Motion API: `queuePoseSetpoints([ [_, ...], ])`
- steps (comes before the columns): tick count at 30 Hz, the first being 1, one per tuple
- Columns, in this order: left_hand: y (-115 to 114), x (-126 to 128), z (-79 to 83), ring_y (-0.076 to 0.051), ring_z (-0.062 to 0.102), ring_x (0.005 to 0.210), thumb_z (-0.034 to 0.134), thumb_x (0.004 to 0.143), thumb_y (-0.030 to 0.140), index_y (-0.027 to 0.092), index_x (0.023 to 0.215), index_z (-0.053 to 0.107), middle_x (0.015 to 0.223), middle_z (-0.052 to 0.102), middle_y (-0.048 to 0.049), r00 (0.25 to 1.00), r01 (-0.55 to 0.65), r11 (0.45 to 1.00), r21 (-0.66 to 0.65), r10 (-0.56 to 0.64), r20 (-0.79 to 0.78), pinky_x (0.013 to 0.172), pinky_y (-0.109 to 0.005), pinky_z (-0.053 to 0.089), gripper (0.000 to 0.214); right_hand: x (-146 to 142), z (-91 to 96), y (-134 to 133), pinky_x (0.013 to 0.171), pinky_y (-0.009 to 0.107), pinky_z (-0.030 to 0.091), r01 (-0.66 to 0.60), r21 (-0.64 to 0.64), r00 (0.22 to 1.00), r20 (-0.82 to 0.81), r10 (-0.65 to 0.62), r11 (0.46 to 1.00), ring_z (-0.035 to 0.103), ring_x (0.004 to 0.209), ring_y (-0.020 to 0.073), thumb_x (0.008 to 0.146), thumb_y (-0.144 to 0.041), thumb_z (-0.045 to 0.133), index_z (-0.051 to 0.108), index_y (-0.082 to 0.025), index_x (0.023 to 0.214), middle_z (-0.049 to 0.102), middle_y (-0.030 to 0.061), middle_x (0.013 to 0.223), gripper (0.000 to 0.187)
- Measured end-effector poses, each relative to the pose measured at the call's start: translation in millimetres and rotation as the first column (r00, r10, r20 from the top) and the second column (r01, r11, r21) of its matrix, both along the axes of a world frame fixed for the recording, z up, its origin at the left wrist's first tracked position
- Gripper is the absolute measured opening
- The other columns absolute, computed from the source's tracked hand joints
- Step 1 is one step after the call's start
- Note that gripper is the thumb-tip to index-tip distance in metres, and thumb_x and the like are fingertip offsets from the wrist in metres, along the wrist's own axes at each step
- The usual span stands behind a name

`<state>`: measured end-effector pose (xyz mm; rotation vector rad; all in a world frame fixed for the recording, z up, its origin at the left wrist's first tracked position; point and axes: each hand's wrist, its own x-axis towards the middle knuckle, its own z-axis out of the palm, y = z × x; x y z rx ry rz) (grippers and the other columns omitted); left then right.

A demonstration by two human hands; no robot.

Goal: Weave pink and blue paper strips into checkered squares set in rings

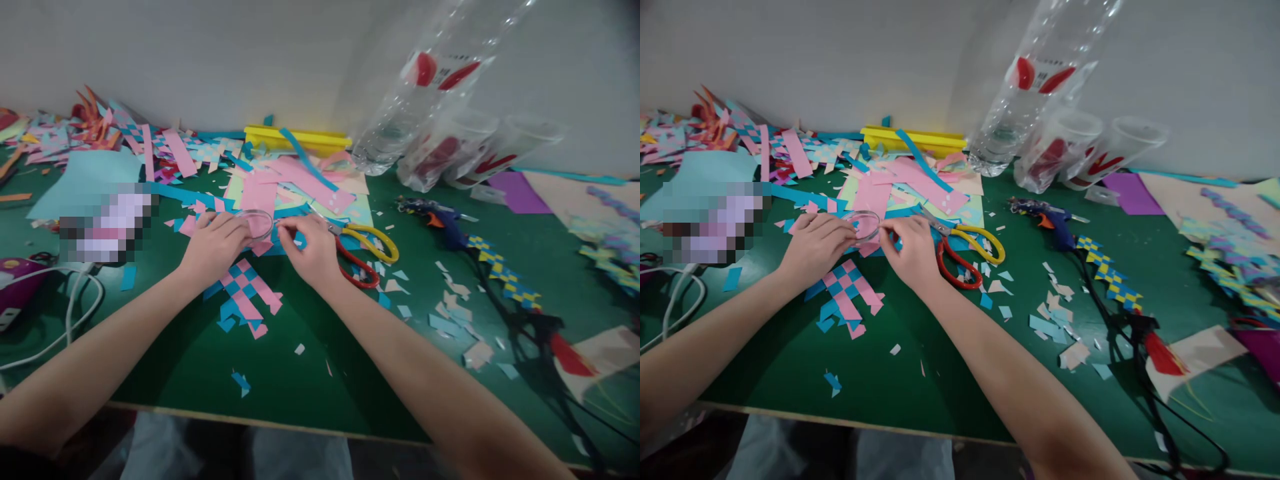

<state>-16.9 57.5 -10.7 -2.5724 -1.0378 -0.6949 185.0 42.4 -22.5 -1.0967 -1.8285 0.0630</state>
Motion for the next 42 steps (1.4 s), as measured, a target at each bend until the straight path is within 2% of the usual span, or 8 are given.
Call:
queuePoseSetpoints([
  [6, -22, 6, 10.7, -0.018, 0.063, 0.086, 0.042, 0.096, 0.025, 0.02, 0.093, 0.053, 0.087, 0.07, -0.002, 0.958, -0.052, 0.988, -0.149, 0.091, 0.271, 0.088, -0.037, 0.037, 0.013, -16, 6.6, -19, 0.088, 0.036, 0.049, -0.149, -0.017, 0.983, -0.112, 0.146, 0.989, 0.065, 0.09, 0.0165, 0.088, -0.018, 0.048, 0.059, -0.023, 0.105, 0.07, 0.0036, 0.099, 0.02],
  [10, -27, 8, 7.1, -0.016, 0.063, 0.076, 0.04, 0.095, 0.022, 0.018, 0.096, 0.051, 0.079, 0.068, -0.0006, 0.941, 0.004, 0.978, -0.21, 0.068, 0.332, 0.089, -0.037, 0.038, 0.012, -23, 9.2, -27, 0.09, 0.036, 0.051, -0.205, -0.067, 0.962, -0.2, 0.188, 0.976, 0.064, 0.101, 0.0166, 0.087, -0.017, 0.05, 0.061, -0.021, 0.102, 0.069, 0.0066, 0.105, 0.019],
  [14, -25, 9, 3.3, -0.015, 0.061, 0.069, 0.039, 0.094, 0.021, 0.018, 0.101, 0.05, 0.072, 0.065, 0.0014, 0.947, 0.025, 0.974, -0.227, 0.05, 0.317, 0.09, -0.037, 0.038, 0.014, -23, 9.7, -28, 0.092, 0.039, 0.051, -0.239, -0.069, 0.96, -0.167, 0.225, 0.968, 0.063, 0.107, 0.0178, 0.088, -0.017, 0.048, 0.062, -0.023, 0.098, 0.069, 0.0052, 0.109, 0.019],
  [18, -22, 8, 2.0, -0.014, 0.057, 0.061, 0.036, 0.096, 0.024, 0.019, 0.093, 0.051, 0.065, 0.061, 0.0032, 0.959, 0.017, 0.969, -0.248, 0.054, 0.279, 0.09, -0.038, 0.039, 0.015, -22, 8.0, -26, 0.088, 0.039, 0.052, -0.22, -0.015, 0.968, -0.125, 0.217, 0.975, 0.064, 0.103, 0.0185, 0.087, -0.016, 0.047, 0.061, -0.024, 0.097, 0.07, 0.0038, 0.104, 0.019],
  [22, -17, 7, 0.6, -0.014, 0.058, 0.062, 0.041, 0.095, 0.024, 0.02, 0.092, 0.051, 0.066, 0.063, 0.0032, 0.961, -0.002, 0.98, -0.197, 0.057, 0.27, 0.09, -0.037, 0.041, 0.012, -23, 5.6, -24, 0.094, 0.043, 0.05, -0.18, 0.032, 0.977, -0.109, 0.182, 0.983, 0.059, 0.109, 0.0202, 0.087, -0.016, 0.047, 0.057, -0.022, 0.103, 0.063, 0.0087, 0.111, 0.02],
  [31, -12, 2, -2.7, -0.017, 0.06, 0.067, 0.042, 0.095, 0.024, 0.019, 0.092, 0.052, 0.067, 0.064, 0.0002, 0.96, -0.014, 0.974, -0.226, 0.076, 0.268, 0.08, -0.035, 0.045, 0.012, -25, -0.3, -19, 0.095, 0.042, 0.049, -0.274, 0.003, 0.961, -0.045, 0.274, 0.962, 0.055, 0.114, 0.0208, 0.085, -0.015, 0.05, 0.058, -0.019, 0.107, 0.058, 0.0118, 0.122, 0.024],
  [35, -11, 1, -3.9, -0.017, 0.059, 0.065, 0.041, 0.095, 0.023, 0.019, 0.09, 0.053, 0.066, 0.064, 0.0006, 0.964, -0.021, 0.972, -0.236, 0.082, 0.253, 0.08, -0.035, 0.046, 0.013, -24, -0.9, -18, 0.095, 0.043, 0.049, -0.33, 0.015, 0.944, -0.01, 0.33, 0.944, 0.056, 0.111, 0.0206, 0.084, -0.013, 0.051, 0.058, -0.02, 0.104, 0.063, 0.0093, 0.112, 0.023],
  [42, -12, 0, -3.4, -0.016, 0.061, 0.065, 0.042, 0.094, 0.022, 0.019, 0.092, 0.055, 0.068, 0.067, 0.0004, 0.964, -0.008, 0.975, -0.224, 0.067, 0.258, 0.085, -0.037, 0.046, 0.013, -23, 3.6, -22, 0.096, 0.049, 0.045, -0.287, -0.031, 0.958, 0.004, 0.287, 0.958, 0.05, 0.118, 0.0246, 0.081, -0.02, 0.054, 0.058, -0.023, 0.1, 0.055, 0.0102, 0.127, 0.02],
])
